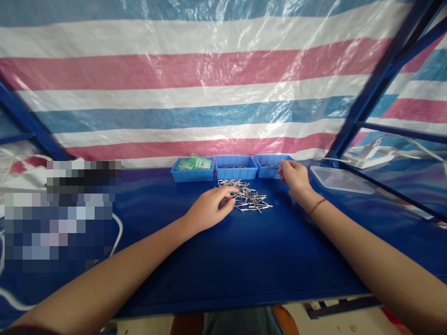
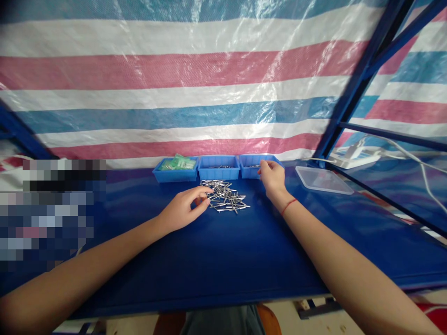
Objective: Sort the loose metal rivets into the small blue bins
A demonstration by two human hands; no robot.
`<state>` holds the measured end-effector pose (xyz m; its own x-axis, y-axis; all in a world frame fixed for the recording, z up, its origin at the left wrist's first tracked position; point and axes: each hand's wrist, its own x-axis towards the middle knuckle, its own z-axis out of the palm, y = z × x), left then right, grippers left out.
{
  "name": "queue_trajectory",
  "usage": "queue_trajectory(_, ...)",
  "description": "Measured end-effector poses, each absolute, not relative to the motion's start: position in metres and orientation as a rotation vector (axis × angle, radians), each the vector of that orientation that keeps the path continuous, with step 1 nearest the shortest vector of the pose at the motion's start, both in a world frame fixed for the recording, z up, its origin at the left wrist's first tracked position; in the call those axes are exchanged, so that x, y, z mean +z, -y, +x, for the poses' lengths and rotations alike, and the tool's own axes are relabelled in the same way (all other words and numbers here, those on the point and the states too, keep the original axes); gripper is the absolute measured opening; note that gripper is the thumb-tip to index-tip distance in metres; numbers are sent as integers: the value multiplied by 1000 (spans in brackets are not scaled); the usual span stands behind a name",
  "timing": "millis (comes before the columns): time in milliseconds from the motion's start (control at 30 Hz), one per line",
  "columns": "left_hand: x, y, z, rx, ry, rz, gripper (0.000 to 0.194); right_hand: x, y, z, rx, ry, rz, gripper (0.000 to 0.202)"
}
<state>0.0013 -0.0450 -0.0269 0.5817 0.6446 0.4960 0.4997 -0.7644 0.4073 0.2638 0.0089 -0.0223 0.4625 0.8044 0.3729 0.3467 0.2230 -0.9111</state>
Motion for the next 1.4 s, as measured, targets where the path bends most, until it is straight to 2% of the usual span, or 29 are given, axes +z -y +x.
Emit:
queue_trajectory(100,-27,47,2,882,-993,2687,25,-21,-1,249,494,1088,-1347,17)
queue_trajectory(233,-27,49,1,745,-999,2774,25,-19,10,228,577,1202,-1271,21)
queue_trajectory(433,-28,51,-1,734,-1035,2732,15,-17,28,205,498,1498,-1196,23)
queue_trajectory(567,-29,54,2,714,-1097,2733,17,-18,37,197,485,1634,-1161,22)
queue_trajectory(833,-27,52,6,1126,-1071,2250,14,-15,51,185,648,1888,-990,17)
queue_trajectory(1100,-28,57,13,1105,-1019,1921,19,-8,61,177,828,1764,-917,18)
queue_trajectory(1400,-27,60,13,1141,-968,1897,14,-6,63,179,664,1833,-916,15)
